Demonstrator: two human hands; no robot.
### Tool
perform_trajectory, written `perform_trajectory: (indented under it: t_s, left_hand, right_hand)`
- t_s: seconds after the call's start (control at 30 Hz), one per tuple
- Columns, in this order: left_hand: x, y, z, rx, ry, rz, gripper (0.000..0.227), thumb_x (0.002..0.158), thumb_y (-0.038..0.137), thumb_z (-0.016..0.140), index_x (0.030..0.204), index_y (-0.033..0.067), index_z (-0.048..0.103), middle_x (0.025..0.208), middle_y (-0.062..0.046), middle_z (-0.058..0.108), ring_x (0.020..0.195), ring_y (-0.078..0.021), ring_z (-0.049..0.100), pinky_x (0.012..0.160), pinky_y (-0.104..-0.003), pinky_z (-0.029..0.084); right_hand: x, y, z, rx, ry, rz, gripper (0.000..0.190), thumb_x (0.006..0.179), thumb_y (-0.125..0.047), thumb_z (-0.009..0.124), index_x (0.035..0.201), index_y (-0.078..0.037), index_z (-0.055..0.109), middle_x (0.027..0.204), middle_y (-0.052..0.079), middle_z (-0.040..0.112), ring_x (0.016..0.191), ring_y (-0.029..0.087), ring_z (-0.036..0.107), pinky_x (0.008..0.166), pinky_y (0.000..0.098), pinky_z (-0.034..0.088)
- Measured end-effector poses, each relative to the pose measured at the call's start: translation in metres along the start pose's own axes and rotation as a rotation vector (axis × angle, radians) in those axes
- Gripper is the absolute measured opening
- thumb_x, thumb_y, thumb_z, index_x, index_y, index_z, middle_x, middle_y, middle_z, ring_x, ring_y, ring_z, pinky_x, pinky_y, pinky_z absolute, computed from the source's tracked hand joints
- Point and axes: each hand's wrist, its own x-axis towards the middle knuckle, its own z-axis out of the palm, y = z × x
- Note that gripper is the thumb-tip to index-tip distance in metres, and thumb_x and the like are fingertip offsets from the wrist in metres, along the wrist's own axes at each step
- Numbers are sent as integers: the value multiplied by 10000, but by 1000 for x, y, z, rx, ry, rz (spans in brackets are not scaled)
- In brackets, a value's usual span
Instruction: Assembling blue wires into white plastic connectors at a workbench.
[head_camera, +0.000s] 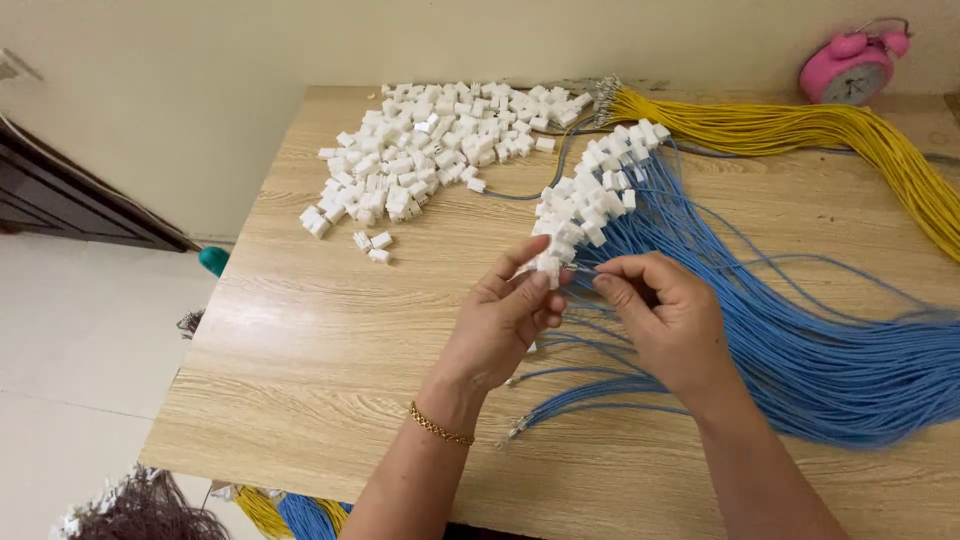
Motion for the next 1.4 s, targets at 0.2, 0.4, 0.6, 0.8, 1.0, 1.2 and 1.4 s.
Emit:
perform_trajectory:
  t_s: [0.2, 0.4, 0.6, 0.8, 1.0, 1.2, 1.4]
  left_hand:
    - [2, -5, -2, -63, 1, -31, 262, 1085, 127, 520, 1333, 45, 545, 1106, -129, 693, 868, -181, 646, 741, -308, 556]
    - [1, -3, 4, -73, -19, -29, 316, 1094, 146, 495, 1366, 8, 579, 1094, -105, 688, 890, -161, 646, 777, -304, 557]
    - [-1, -4, 3, -64, -46, -9, 331, 1108, 154, 502, 1384, -16, 571, 1043, -91, 666, 903, -168, 647, 794, -306, 562]
    - [2, -9, -2, -33, 4, 3, 227, 1101, 169, 519, 1262, 20, 577, 1041, -90, 674, 885, -168, 651, 774, -312, 569]
    - [4, -9, -7, -120, -44, 2, 242, 1089, 204, 522, 1235, 30, 604, 1029, -79, 672, 888, -167, 663, 782, -319, 581]
    - [5, -11, -9, -120, -52, 10, 242, 1108, 200, 523, 1248, 29, 622, 1001, -88, 674, 893, -160, 668, 790, -314, 586]
    - [1, -4, 1, -76, 9, -1, 246, 1074, 192, 543, 1236, 26, 623, 1022, -74, 701, 878, -151, 672, 769, -305, 587]
  right_hand:
    - [2, -13, -4, -66, 24, -8, 112, 924, -103, 754, 1002, -24, 740, 834, 20, 659, 679, 84, 608, 595, 241, 500]
    - [0, -12, -5, -118, 30, -55, 88, 911, -81, 749, 962, -12, 730, 829, 34, 656, 685, 96, 642, 602, 243, 527]
    - [0, -14, -5, -122, -3, -65, 88, 908, -97, 758, 949, -25, 732, 829, 26, 674, 696, 95, 668, 594, 244, 544]
    - [0, -20, -8, -190, -14, -89, 90, 885, -90, 774, 940, -29, 739, 810, 37, 667, 678, 111, 662, 585, 258, 536]
    - [-4, -22, -9, -143, 37, -118, 82, 894, -76, 768, 944, -31, 722, 821, 35, 660, 686, 104, 673, 590, 250, 542]
    - [-5, -27, -8, -194, 23, -124, 85, 875, -86, 785, 926, -42, 733, 807, 34, 667, 670, 105, 682, 569, 253, 546]
    - [-5, -25, -6, -236, 20, -187, 94, 874, -106, 792, 921, -61, 724, 823, 24, 687, 691, 105, 708, 558, 247, 564]
